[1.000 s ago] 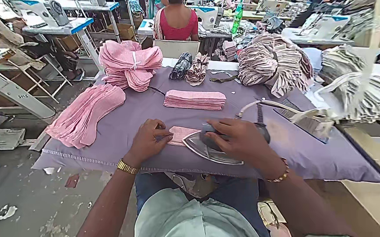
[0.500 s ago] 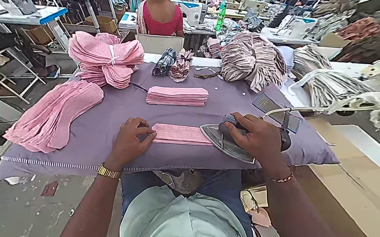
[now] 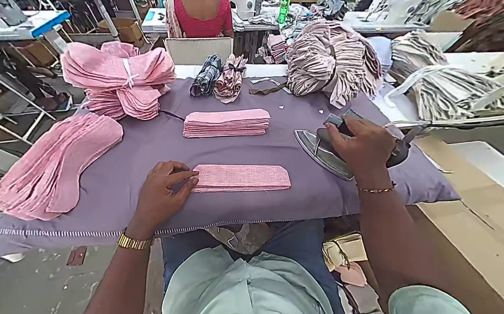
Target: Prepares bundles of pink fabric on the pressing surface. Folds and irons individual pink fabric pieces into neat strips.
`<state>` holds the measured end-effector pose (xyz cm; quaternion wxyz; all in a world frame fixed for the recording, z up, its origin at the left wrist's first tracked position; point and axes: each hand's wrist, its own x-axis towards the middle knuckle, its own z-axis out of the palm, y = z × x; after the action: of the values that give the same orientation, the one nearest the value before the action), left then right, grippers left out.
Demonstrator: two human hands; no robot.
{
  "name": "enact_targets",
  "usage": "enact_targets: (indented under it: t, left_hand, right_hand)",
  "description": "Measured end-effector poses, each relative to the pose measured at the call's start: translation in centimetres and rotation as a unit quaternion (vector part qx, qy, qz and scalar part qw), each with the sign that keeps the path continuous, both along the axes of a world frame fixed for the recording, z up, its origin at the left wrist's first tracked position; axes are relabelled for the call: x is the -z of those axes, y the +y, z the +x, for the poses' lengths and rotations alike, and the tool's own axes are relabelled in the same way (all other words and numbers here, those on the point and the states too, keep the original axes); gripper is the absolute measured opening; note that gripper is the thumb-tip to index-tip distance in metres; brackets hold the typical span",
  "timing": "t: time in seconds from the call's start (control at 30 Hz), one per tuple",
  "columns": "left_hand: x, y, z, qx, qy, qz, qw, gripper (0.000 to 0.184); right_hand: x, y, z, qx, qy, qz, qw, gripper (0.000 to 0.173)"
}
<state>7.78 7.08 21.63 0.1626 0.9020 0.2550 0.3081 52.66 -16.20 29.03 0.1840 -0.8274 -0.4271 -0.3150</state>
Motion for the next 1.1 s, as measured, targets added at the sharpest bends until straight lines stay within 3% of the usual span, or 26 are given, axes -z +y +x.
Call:
enact_targets:
  t: [0.07,0.13,0.2,0.23,0.37,0.57,0.67,0.9,1.1]
  left_hand:
    - [-0.1,0.0,0.2,-0.002,0.000,-0.001,1.000,0.025]
    - [-0.1,0.0,0.3,-0.007,0.003,-0.002,1.000,0.027]
    - [-0.1,0.1,0.4,-0.012,0.013,-0.001,1.000,0.030]
    - [-0.1,0.1,0.4,-0.015,0.017,0.000,1.000,0.031]
    - [-0.2,0.2,0.7,-0.018,0.032,-0.005,0.999,0.031]
    - [0.0,0.0,0.6,-0.024,0.040,0.007,0.999,0.034]
    - [0.2,-0.1,0.6,-0.035,0.031,0.019,0.999,0.037]
    - [-0.6,0.5,1.8,0.031,0.020,-0.024,0.999,0.039]
    - [-2.8,1.9,3.6,0.072,0.131,-0.048,0.988,0.039]
  right_hand:
    - [1.0,-0.6,-1.4,-0.061,-0.019,0.033,0.997,0.047]
    - [2.8,-1.0,-5.4,-0.212,-0.017,0.037,0.976,0.036]
    - [5.1,-1.3,-10.1,-0.345,0.016,-0.001,0.938,0.032]
    - [6.2,-1.5,-12.0,-0.363,0.029,-0.029,0.931,0.034]
    - [7.8,-2.0,-13.8,-0.263,0.044,-0.070,0.961,0.047]
    - [1.6,-3.1,-11.5,-0.257,0.009,0.144,0.955,0.022]
    - [0.6,-2.9,-9.7,-0.279,0.033,0.170,0.945,0.018]
    - [4.5,-0.4,-10.7,-0.362,0.216,0.050,0.905,0.026]
    - [6.0,2.0,-11.8,-0.292,0.153,-0.084,0.940,0.032]
